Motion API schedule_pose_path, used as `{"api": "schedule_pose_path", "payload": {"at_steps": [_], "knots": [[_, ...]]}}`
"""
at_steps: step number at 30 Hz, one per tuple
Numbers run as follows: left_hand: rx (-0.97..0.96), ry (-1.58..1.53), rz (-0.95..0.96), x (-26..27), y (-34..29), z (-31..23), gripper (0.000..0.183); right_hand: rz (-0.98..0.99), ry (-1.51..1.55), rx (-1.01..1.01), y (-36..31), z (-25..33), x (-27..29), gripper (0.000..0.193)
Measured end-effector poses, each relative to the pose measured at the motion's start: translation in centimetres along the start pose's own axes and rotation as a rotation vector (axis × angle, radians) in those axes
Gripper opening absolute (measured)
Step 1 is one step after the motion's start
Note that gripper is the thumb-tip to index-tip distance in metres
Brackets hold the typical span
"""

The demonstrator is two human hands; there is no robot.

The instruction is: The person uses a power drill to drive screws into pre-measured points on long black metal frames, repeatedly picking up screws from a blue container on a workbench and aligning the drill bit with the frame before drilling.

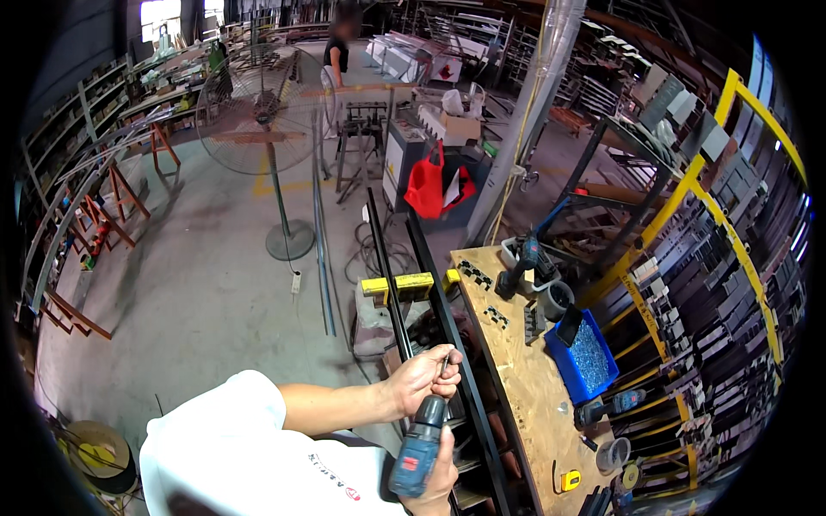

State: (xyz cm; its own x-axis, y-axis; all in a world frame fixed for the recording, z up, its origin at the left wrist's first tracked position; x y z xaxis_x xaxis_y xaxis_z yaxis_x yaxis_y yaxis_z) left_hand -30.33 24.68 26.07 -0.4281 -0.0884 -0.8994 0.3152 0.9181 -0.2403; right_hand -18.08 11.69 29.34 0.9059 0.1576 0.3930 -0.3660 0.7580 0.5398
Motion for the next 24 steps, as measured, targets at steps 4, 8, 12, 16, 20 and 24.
{"api": "schedule_pose_path", "payload": {"at_steps": [4, 8, 12, 16, 20, 24], "knots": [[-0.044, -0.035, -0.044, 1.3, 0.1, -1.9, 0.030, 0.078, 0.014, -0.037, 2.6, 0.4, -0.8, 0.093], [0.037, -0.122, -0.132, 2.6, 0.5, -1.9, 0.028, 0.043, 0.019, -0.065, 3.2, 0.6, -2.1, 0.095], [0.002, -0.145, -0.098, 2.2, 0.8, -3.0, 0.027, 0.113, 0.052, -0.153, 4.2, 0.7, -1.4, 0.092], [-0.029, -0.131, 0.042, 0.2, -0.3, -3.2, 0.028, 0.012, 0.007, -0.171, 2.8, 0.3, -1.0, 0.074], [-0.099, -0.046, -0.074, -1.1, -2.7, -4.4, 0.027, 0.124, 0.037, -0.513, 3.8, 0.7, -1.0, 0.067], [-0.137, 0.044, -0.158, -0.2, -2.8, -5.1, 0.025, 0.148, 0.134, -0.606, 4.2, 0.9, -3.1, 0.065]]}}
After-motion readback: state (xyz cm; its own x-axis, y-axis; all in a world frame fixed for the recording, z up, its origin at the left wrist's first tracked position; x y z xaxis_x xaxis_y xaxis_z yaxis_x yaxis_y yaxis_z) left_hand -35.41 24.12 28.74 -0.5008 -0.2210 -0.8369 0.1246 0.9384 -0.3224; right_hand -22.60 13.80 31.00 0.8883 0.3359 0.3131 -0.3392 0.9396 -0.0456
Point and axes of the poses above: each hand's wrist, its own y-axis towards the middle knuckle, its own x-axis out of the back of the hand, z = x × y, the point moved 7 cm from there along y, towards the middle knuckle, and after that the axes turned 10 degrees about y, right-handed, at the moved point
